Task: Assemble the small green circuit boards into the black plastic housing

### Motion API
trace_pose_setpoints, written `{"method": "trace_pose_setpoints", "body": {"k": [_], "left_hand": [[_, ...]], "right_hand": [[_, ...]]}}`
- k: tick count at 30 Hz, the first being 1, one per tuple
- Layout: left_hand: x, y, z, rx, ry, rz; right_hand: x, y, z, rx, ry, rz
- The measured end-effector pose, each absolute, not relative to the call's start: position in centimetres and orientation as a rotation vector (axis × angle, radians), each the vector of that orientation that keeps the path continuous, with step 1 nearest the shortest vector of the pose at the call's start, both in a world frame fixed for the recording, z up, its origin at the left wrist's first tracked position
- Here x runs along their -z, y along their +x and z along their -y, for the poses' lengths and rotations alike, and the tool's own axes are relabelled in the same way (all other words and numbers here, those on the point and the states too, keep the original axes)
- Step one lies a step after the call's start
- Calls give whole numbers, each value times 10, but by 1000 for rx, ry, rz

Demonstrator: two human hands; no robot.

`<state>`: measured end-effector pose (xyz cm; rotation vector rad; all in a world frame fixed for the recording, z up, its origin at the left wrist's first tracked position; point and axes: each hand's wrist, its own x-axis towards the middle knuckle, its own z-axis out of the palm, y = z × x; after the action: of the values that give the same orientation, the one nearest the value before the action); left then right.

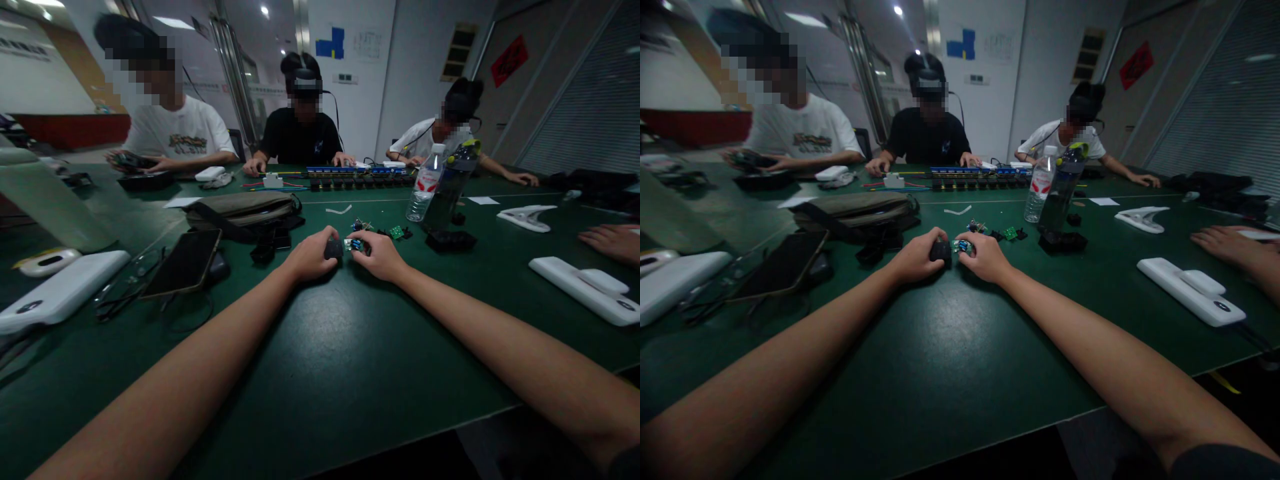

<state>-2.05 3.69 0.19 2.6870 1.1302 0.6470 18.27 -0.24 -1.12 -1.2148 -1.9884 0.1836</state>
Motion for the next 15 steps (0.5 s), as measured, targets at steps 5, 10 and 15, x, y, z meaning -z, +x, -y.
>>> {"method": "trace_pose_setpoints", "body": {"k": [5, 10, 15], "left_hand": [[-3, -21, -38, -683, 2692, -1118], [-5, -24, -41, -716, 2677, -1163], [-4, -23, -43, -701, 2663, -1149]], "right_hand": [[7, 181, 7, -219, -1232, 1964], [8, 184, 7, -224, -1232, 1945], [7, 185, 5, -249, -1239, 1918]]}}
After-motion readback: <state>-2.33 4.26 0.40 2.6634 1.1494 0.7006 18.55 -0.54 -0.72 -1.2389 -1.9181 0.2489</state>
